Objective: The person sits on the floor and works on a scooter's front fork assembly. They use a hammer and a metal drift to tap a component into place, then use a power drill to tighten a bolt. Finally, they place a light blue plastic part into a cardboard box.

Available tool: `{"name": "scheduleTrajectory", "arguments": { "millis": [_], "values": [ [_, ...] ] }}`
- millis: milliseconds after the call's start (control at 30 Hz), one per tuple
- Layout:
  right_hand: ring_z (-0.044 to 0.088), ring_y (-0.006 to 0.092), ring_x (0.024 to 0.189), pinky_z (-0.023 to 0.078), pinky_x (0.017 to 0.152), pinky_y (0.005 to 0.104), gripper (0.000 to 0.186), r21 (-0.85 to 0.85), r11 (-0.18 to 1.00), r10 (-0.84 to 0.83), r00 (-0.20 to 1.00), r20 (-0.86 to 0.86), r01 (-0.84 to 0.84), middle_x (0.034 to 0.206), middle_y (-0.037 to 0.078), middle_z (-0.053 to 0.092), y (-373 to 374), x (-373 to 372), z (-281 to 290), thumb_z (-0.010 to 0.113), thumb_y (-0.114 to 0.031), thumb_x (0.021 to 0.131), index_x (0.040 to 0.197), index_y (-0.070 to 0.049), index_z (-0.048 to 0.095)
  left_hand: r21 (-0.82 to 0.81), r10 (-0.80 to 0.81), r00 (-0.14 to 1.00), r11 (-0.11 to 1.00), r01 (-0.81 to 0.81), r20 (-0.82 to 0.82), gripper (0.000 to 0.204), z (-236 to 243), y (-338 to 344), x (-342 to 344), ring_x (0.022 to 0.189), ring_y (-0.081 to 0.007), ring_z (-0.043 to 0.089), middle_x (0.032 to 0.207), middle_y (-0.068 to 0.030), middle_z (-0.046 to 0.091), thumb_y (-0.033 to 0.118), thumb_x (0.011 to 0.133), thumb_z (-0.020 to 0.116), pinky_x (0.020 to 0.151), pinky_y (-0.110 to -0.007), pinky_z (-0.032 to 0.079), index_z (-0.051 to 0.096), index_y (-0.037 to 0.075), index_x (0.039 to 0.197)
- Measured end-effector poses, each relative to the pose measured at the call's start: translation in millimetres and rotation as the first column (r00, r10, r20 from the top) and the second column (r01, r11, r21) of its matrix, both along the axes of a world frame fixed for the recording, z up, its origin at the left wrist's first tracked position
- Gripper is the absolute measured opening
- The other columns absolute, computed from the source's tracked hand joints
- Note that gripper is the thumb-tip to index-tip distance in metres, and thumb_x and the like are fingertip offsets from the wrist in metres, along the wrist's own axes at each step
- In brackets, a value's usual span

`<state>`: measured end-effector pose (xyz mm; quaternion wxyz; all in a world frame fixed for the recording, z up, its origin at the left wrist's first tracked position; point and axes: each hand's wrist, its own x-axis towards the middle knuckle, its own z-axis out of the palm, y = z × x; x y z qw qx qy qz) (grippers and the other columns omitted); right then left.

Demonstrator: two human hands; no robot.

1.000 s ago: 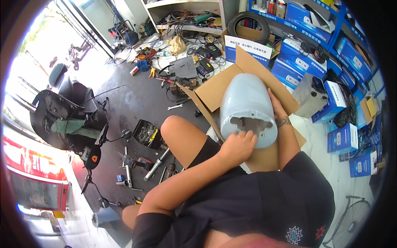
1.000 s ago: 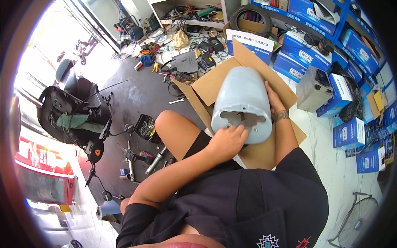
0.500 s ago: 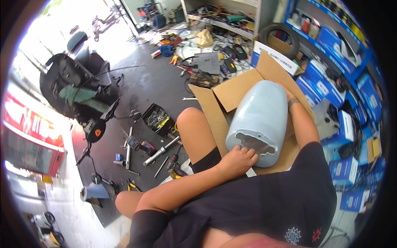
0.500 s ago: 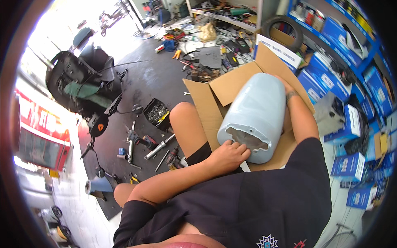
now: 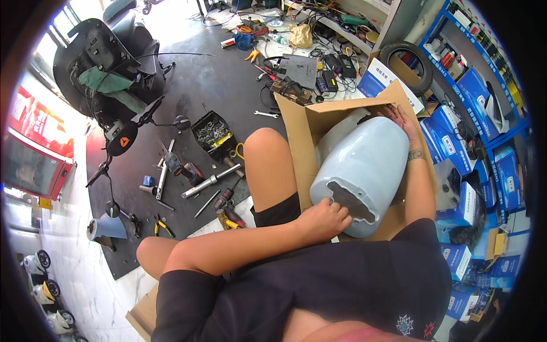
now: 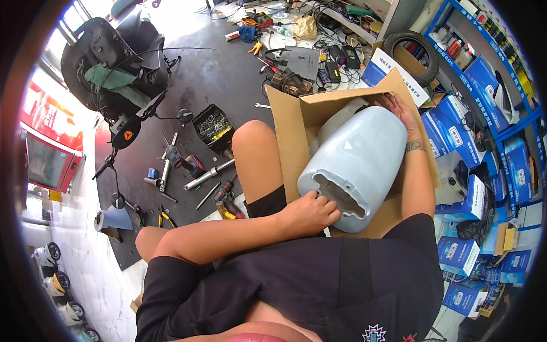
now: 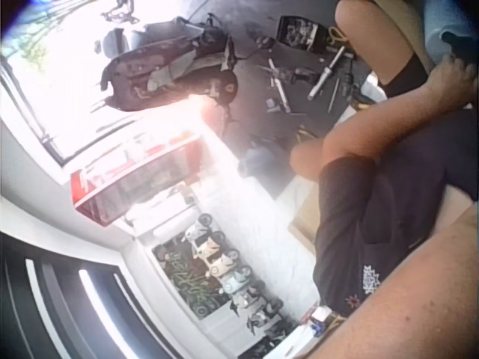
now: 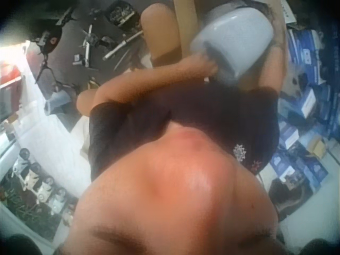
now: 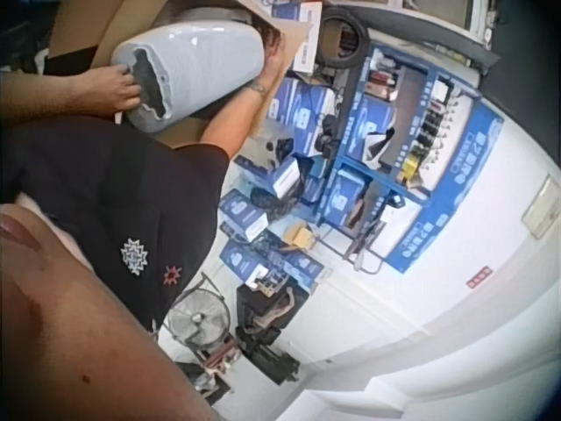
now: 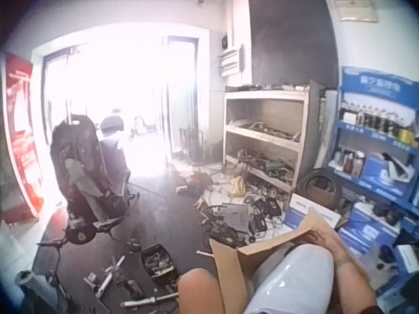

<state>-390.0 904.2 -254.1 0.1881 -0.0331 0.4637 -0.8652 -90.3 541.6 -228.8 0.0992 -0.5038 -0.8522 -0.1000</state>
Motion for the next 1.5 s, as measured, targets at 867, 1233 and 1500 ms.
{"name": "scheduleTrajectory", "arguments": {
  "millis": [867,1233,1500],
  "values": [
    [0.052,0.0449,0.139,0.046,0.114,0.0484,0.087,0.916,-0.381,0.461,0.885,0.069,0.128,0.153,0.028,0.051,-97,132,-9,0.066,-0.061,0.095,0.154,0.001,0.047,0.372,0.485,0.842,0.755,-0.540,0.237,0.067,22,-44,-59,0.149,-0.0491,0.035,0.160,-0.0309,0.035,0.026,0.090,0.077,0.123,-0.056,0.031,0.051,0.004,0.147],
    [0.072,0.0236,0.107,0.055,0.094,0.0341,0.042,0.744,-0.014,0.065,0.743,-0.666,0.668,0.117,0.015,0.075,-27,174,154,0.067,-0.033,0.104,0.134,-0.003,0.068,0.106,0.139,0.737,0.955,-0.276,0.661,0.079,-4,-6,-34,0.150,-0.0438,0.039,0.156,-0.0271,0.048,0.056,0.107,0.047,0.122,-0.052,0.034,0.030,0.004,0.163],
    [0.054,0.0327,0.141,0.043,0.116,0.0433,0.096,0.841,0.518,0.177,0.982,0.071,-0.155,0.154,0.021,0.054,49,254,150,0.087,-0.038,0.080,0.159,-0.004,0.044,-0.360,0.260,0.780,0.932,-0.049,0.568,0.068,-22,25,-45,0.146,-0.0393,0.047,0.151,-0.0131,0.059,0.059,0.111,0.027,0.116,-0.058,0.039,0.059,0.010,0.147]
  ]
}}
